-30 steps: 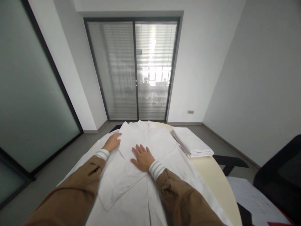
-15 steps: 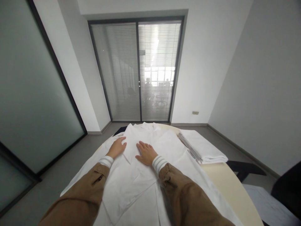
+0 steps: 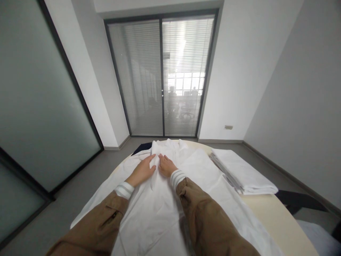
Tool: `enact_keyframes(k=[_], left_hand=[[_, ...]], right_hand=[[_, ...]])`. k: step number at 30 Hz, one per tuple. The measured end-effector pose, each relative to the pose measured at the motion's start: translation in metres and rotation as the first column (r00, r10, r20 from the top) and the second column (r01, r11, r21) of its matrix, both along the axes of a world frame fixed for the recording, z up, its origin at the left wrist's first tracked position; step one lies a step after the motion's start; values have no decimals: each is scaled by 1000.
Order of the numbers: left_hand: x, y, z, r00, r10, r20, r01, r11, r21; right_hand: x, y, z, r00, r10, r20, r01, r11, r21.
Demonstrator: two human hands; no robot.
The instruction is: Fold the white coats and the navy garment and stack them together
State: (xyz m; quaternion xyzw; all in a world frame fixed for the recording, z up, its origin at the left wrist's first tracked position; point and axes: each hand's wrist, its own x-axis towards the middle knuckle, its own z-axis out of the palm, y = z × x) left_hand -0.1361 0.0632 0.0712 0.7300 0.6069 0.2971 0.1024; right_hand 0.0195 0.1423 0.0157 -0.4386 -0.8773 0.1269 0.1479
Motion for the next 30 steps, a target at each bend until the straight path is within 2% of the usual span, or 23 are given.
enact_keyframes(k=[9,16,23,30], left_hand=[[14,-5,-5,992,-114,53,114,993,-10],[-5,13,-10,972,86,219,-64,993,-104],[-13,48,-4,944,39,327,3,992,-129],[5,50,-5,952,13,306,3,999,-54]], right_hand=[[-8,18,7,996,-51,-75,47,997,-59],[-10,17,5,997,-58,-53,51,992,-118],[-7,17,0,997,-33,-63,24,990,-139],[-11,24,-6,967,-101,-232,52,977,-207]])
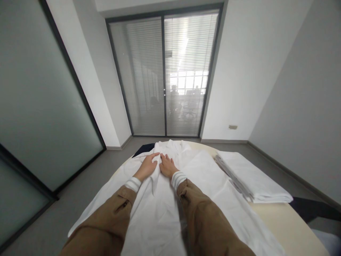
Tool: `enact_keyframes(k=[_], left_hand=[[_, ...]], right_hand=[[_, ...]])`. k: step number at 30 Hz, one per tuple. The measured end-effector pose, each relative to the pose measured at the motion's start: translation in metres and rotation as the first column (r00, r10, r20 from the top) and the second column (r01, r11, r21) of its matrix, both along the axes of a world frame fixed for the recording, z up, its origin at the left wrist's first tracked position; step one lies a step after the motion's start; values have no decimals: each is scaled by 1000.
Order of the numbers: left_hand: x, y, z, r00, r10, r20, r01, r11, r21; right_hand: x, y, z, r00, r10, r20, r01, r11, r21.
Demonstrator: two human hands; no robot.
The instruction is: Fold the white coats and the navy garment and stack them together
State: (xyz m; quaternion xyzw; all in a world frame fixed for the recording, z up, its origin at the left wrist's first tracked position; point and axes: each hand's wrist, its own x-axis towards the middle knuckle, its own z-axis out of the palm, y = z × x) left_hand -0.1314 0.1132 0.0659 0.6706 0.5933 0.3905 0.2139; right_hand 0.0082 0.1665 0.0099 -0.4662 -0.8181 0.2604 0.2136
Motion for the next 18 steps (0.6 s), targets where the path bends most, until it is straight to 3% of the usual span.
enact_keyframes(k=[4,7,15,18], left_hand=[[11,-6,4,996,-70,-47,71,997,27],[19,-13,8,987,-119,-104,121,993,8],[37,-50,16,966,-207,-153,175,964,-200],[40,-74,21,940,-146,-308,65,964,-257]], right_hand=[[2,3,12,979,-131,-159,132,991,-2],[4,5,27,919,-240,-312,218,970,-104],[2,-1,47,840,-314,-443,149,918,-368],[3,-4,46,824,-353,-443,175,903,-394]])
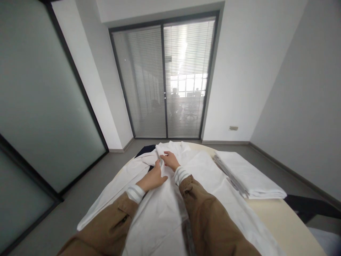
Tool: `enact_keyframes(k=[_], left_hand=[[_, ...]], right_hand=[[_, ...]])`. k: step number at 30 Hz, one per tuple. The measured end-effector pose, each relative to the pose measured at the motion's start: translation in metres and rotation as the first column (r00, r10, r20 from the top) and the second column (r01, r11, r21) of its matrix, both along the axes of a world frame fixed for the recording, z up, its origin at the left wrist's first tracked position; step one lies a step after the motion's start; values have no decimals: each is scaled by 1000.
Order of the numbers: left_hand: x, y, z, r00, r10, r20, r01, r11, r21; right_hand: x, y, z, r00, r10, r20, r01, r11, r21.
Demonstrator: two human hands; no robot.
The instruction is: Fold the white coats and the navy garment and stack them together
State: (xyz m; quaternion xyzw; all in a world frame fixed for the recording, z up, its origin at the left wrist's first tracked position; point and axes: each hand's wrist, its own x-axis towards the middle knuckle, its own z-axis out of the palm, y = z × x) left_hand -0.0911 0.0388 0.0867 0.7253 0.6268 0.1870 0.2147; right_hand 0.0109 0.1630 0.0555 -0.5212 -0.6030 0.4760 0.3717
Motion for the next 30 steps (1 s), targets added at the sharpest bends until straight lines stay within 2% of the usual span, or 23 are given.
enact_keyframes(k=[2,5,7,10,13,15,18,20,23,25,27,30], left_hand=[[2,-17,4,982,51,-184,-60,997,-43],[4,-34,11,930,28,-367,-66,993,-93],[6,-38,14,933,23,-360,-42,998,-46],[11,-34,15,968,58,-245,-55,998,19],[17,-33,11,982,90,-167,-90,996,3],[20,-39,9,973,68,-221,-79,996,-42],[22,-56,8,926,-41,-374,-25,985,-170],[23,-67,8,908,-85,-409,-7,976,-219],[26,-74,8,928,-88,-362,9,977,-214],[31,-71,6,945,-92,-313,25,977,-213],[36,-66,2,977,-79,-200,33,974,-226],[45,-59,-11,998,-19,57,32,973,-229]], right_hand=[[1,-1,-1,1000,-27,-4,27,1000,-5],[4,-6,1,999,-49,-9,49,998,-31],[7,-13,5,1000,-29,-13,28,998,-59],[11,-23,12,999,50,-1,-50,994,-94],[18,-31,14,986,152,75,-140,979,-148],[25,-33,11,969,204,143,-172,963,-209],[39,-37,4,940,247,233,-170,936,-308],[49,-41,1,924,275,265,-171,918,-359],[61,-48,-1,923,289,255,-181,909,-375],[67,-53,-2,943,242,229,-159,931,-328],[72,-57,-3,967,165,192,-113,960,-256],[80,-65,-8,985,102,138,-77,981,-176]])
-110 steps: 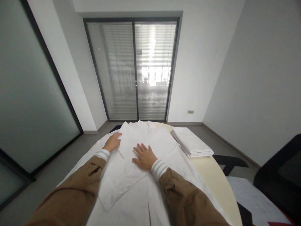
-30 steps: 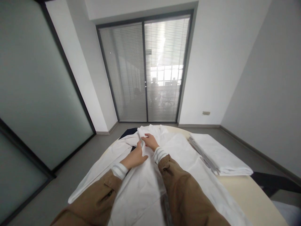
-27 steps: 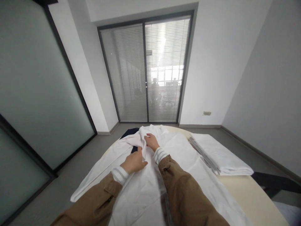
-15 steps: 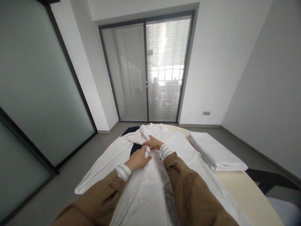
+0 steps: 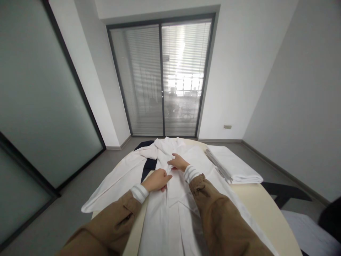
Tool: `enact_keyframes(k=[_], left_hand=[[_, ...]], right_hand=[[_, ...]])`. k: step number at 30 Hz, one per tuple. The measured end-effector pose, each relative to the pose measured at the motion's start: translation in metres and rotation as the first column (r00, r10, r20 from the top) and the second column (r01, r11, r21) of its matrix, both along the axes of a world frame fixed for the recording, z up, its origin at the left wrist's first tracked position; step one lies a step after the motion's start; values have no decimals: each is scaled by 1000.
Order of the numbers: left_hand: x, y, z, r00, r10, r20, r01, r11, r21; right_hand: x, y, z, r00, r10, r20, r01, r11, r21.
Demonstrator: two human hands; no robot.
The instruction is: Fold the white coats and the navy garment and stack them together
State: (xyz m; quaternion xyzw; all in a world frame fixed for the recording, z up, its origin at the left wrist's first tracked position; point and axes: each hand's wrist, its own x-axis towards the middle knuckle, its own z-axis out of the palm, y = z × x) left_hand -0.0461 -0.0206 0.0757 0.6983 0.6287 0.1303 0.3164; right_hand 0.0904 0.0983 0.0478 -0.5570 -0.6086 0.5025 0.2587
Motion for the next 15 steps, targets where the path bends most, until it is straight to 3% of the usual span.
enact_keyframes(k=[3,7,9,11,13,15], left_hand=[[7,2,-17,979,78,188,-75,997,-19],[13,-1,-31,958,109,264,-91,993,-79],[13,-5,-30,969,25,245,-19,999,-26],[10,-13,-26,980,-131,148,112,986,127],[8,-24,-20,954,-301,-18,294,916,272],[6,-38,-14,889,-435,-143,457,830,318]], right_hand=[[9,-8,-6,999,44,-19,-44,999,21],[22,-16,-10,979,202,36,-202,979,26],[27,-18,-11,967,253,40,-255,966,44],[32,-20,-15,964,265,20,-266,961,75],[35,-23,-21,968,250,-21,-246,963,114],[37,-25,-28,967,243,-82,-226,958,179]])
